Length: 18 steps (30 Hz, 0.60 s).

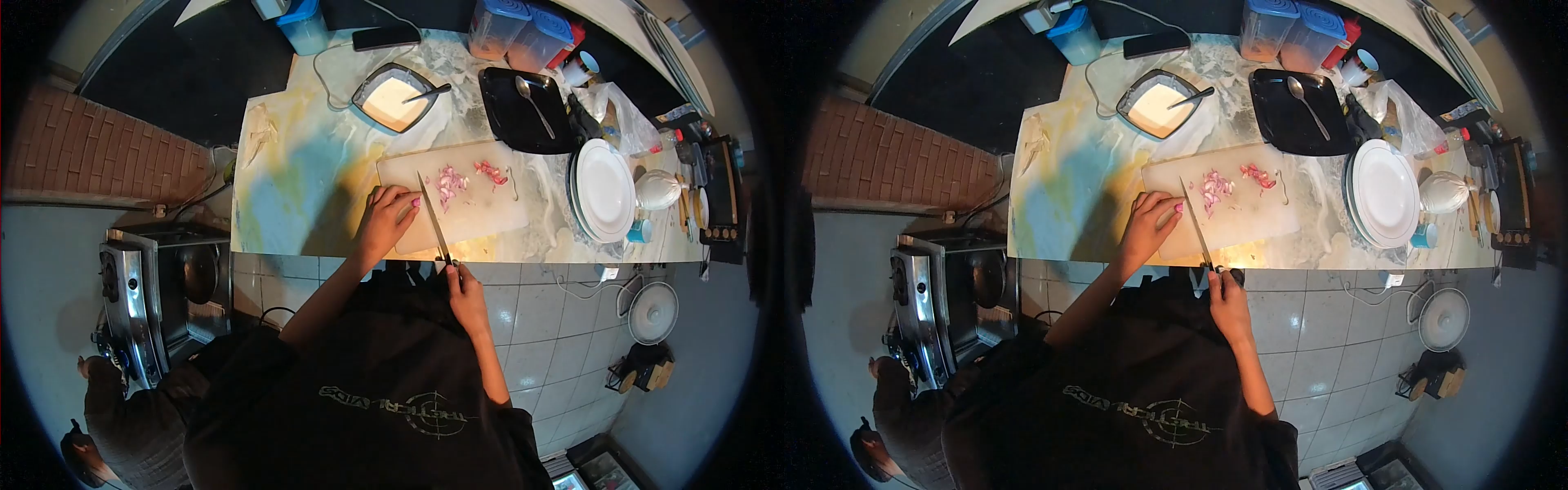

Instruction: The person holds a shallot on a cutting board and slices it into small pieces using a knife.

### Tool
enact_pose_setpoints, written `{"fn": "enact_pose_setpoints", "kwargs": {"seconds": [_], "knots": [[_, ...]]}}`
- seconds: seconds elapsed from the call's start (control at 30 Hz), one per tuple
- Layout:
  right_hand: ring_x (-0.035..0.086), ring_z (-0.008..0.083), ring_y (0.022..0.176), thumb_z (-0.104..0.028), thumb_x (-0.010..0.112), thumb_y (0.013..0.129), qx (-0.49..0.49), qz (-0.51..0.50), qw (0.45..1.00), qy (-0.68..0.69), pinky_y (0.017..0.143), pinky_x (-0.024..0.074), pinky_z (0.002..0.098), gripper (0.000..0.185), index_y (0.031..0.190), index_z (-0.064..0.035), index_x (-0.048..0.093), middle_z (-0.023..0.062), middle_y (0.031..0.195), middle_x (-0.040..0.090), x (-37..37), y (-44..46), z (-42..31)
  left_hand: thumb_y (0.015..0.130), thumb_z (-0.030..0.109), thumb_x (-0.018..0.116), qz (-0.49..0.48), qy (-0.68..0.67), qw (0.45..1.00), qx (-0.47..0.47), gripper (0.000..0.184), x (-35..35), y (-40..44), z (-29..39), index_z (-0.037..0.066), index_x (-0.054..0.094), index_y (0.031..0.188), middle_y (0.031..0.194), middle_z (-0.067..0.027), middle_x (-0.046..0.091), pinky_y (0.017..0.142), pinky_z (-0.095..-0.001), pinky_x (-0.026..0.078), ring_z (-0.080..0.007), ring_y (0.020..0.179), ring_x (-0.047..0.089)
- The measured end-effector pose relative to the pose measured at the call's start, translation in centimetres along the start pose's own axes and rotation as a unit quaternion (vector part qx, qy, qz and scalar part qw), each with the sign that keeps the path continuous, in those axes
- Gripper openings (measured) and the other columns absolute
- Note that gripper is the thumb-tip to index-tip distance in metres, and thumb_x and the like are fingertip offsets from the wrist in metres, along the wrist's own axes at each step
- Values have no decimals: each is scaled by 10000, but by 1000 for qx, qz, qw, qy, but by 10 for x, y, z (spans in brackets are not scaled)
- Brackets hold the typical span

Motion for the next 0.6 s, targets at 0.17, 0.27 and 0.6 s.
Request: {"fn": "enact_pose_setpoints", "kwargs": {"seconds": [0.17, 0.27, 0.6], "knots": [[464, 249, 535, -358, 488, 1074, -19, 22, 999, 46, 544, 394, 389, 429, 909, 31, 564, 147, 608, 533, 2, -3, 8, 863, 149, 743, 14, 18, 1000, -9, 251, 2, 1, 0, 90, 702, 1104, 1094, -76, 632, 945, -399, 439, -297, 1048, 571], [545, 366, 633, -337, 482, 1073, -1, 0, 998, 61, 581, 426, 443, 398, 954, 33, 568, 204, 673, 581, 6, -2, 9, 862, 141, 747, 2, 30, 1000, 9, 256, 4, 0, 1, 84, 696, 1106, 1085, -87, 622, 940, -403, 444, -306, 1052, 571], [634, 519, 738, -273, 459, 1070, -37, -37, 999, 7, 623, 468, 572, 323, 1137, 38, 508, 317, 722, 627, 32, 9, -14, 842, 132, 772, 47, -14, 999, 12, 249, 6, -3, -8, 72, 692, 1070, 1079, -90, 569, 915, -406, 457, -295, 1040, 553]]}}
Point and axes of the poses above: each hand's wrist, its own y-axis towards the middle knuckle, its own x-axis out of the palm, z = x × y, the point moved 10 cm from there along y, towards the middle knuckle
